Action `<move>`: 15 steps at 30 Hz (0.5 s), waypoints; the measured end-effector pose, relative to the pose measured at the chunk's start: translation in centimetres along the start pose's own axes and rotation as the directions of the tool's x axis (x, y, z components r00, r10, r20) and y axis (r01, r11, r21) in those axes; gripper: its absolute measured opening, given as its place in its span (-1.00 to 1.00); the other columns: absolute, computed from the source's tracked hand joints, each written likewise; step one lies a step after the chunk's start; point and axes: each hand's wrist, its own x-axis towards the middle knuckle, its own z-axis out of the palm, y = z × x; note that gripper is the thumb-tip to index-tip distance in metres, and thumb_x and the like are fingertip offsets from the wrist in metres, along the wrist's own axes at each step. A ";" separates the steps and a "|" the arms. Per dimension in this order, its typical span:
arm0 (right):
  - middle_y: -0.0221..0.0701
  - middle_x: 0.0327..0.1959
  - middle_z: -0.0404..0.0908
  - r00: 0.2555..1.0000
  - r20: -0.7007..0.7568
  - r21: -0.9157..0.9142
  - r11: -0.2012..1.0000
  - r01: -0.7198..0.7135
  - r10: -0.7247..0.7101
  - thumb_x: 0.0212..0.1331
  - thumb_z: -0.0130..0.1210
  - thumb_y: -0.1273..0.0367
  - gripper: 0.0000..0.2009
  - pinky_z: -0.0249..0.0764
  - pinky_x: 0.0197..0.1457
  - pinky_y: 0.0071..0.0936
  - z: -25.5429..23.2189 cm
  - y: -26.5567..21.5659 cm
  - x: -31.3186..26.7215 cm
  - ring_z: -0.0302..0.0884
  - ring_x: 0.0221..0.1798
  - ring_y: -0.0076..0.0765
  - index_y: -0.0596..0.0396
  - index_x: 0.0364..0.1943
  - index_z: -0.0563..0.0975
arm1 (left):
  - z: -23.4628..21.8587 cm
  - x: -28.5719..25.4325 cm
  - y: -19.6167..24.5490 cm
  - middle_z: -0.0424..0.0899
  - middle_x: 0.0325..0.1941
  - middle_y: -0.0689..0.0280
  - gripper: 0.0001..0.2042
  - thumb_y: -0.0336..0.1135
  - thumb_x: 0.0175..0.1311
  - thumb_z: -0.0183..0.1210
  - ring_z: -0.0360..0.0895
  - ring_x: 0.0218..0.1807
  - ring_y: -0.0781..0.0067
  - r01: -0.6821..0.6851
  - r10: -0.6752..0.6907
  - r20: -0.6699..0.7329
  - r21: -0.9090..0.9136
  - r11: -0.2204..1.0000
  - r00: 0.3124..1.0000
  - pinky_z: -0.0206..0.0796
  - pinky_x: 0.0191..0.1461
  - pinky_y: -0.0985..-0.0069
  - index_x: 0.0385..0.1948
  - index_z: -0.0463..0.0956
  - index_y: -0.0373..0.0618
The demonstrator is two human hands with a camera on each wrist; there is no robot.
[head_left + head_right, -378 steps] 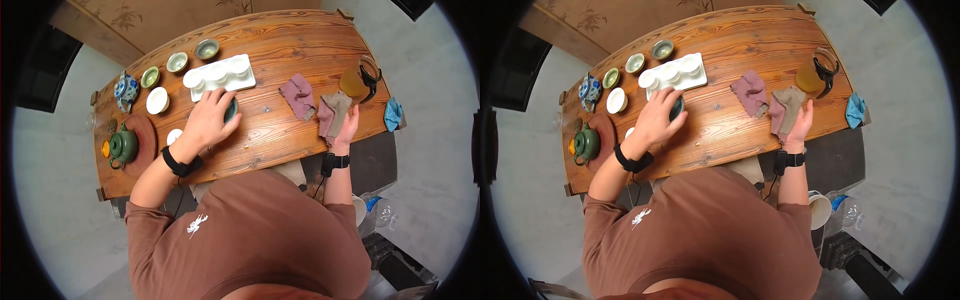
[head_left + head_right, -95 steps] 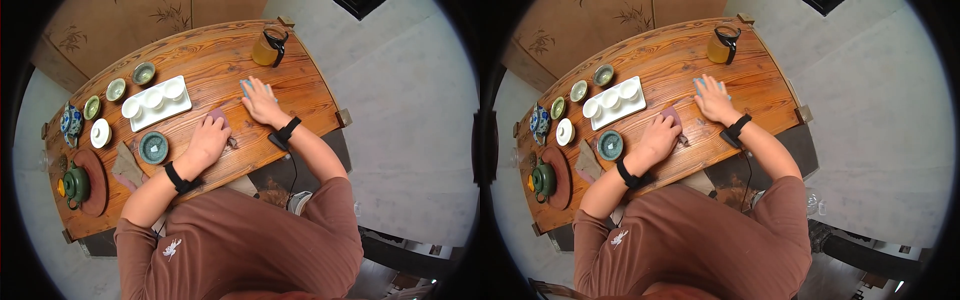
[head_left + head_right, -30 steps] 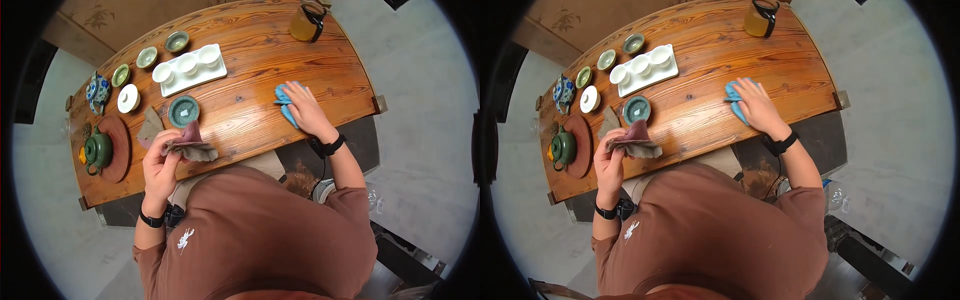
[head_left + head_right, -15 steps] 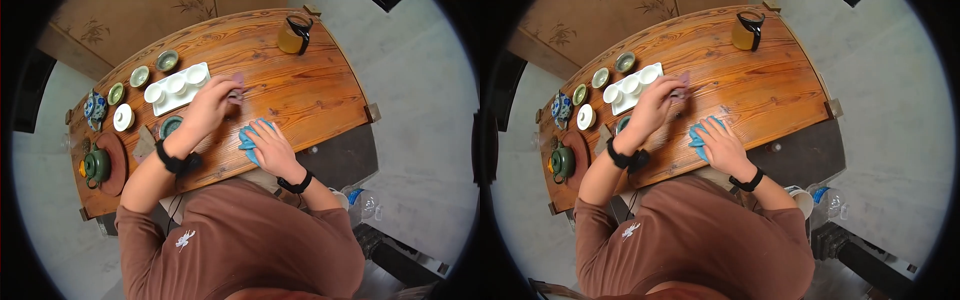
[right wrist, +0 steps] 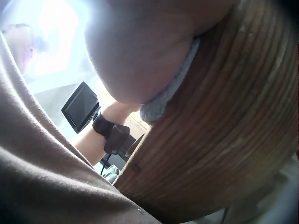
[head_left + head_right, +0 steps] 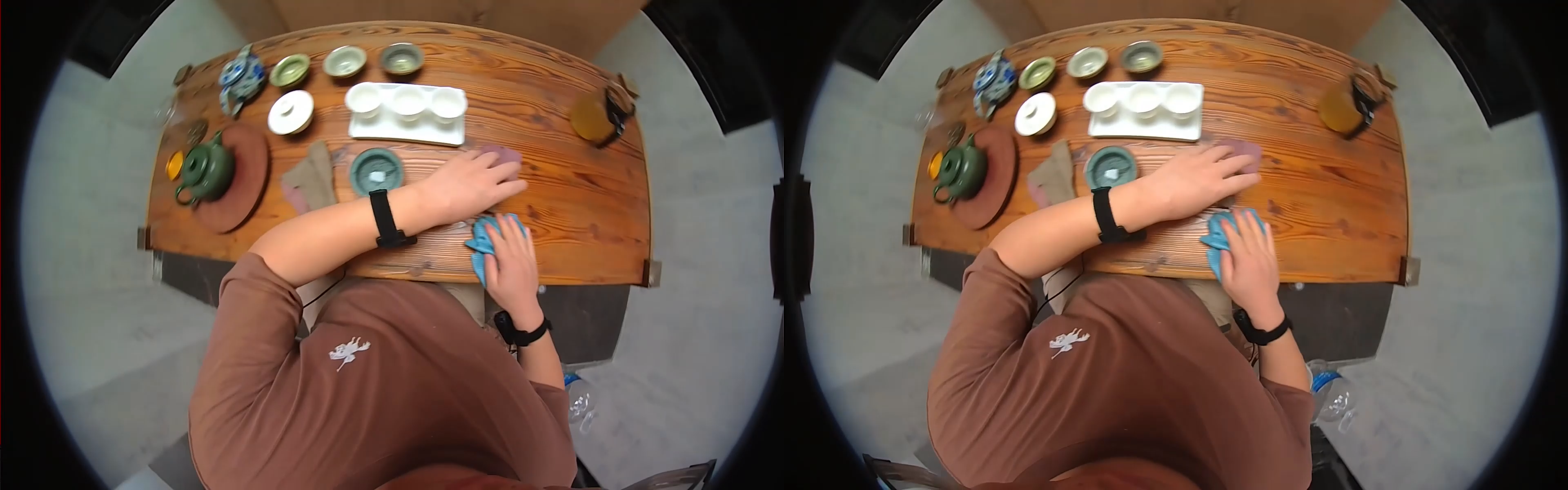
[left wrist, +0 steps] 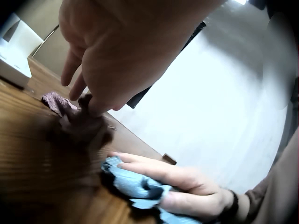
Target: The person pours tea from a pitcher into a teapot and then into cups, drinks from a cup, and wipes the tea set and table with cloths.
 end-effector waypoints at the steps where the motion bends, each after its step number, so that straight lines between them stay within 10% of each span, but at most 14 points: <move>1: -0.14 0.47 0.45 1.000 0.005 -0.004 1.000 0.002 -0.002 0.27 0.13 0.38 -0.51 0.09 0.64 0.15 0.0 -0.1 0.0 0.29 0.57 0.09 0.05 0.32 0.54 | -1.0 -0.8 0.0 0.62 0.23 0.21 -0.67 -0.35 0.31 0.16 0.59 0.22 0.10 -0.022 0.022 -0.089 0.000 1.000 0.996 0.47 0.27 0.17 0.11 0.57 -0.07; 6: -0.13 0.50 0.41 1.000 0.024 -0.046 0.999 0.012 -0.011 0.36 0.08 0.38 -0.54 0.07 0.65 0.15 0.3 -0.2 0.0 0.26 0.59 0.10 0.05 0.35 0.53 | -7.7 -9.5 -0.7 0.65 0.21 0.14 -0.64 -0.43 0.16 0.34 0.61 0.19 0.02 0.300 -0.308 -0.212 -0.072 0.951 0.927 0.49 0.23 0.20 0.03 0.61 -0.14; 9: -0.13 0.52 0.39 0.994 0.092 -0.058 0.996 0.063 -0.057 0.37 0.09 0.39 -0.55 0.06 0.65 0.14 0.1 -1.5 0.3 0.24 0.60 0.10 0.06 0.35 0.52 | -9.2 -18.0 -2.8 0.63 0.23 0.08 -0.70 -0.41 0.26 0.33 0.57 0.24 -0.05 0.615 -0.611 -0.244 -0.069 0.786 0.753 0.46 0.29 0.22 0.02 0.63 -0.18; 15: -0.16 0.54 0.34 0.976 0.173 -0.030 0.990 0.141 -0.134 0.37 0.12 0.36 -0.50 0.05 0.66 0.13 2.3 -6.0 2.5 0.17 0.63 0.08 0.03 0.40 0.47 | -8.0 -18.7 -2.4 0.50 0.40 0.04 -0.38 -0.21 0.15 0.45 0.45 0.40 -0.06 0.578 -0.600 -0.146 -0.170 0.798 0.786 0.30 0.47 0.14 0.27 0.48 -0.17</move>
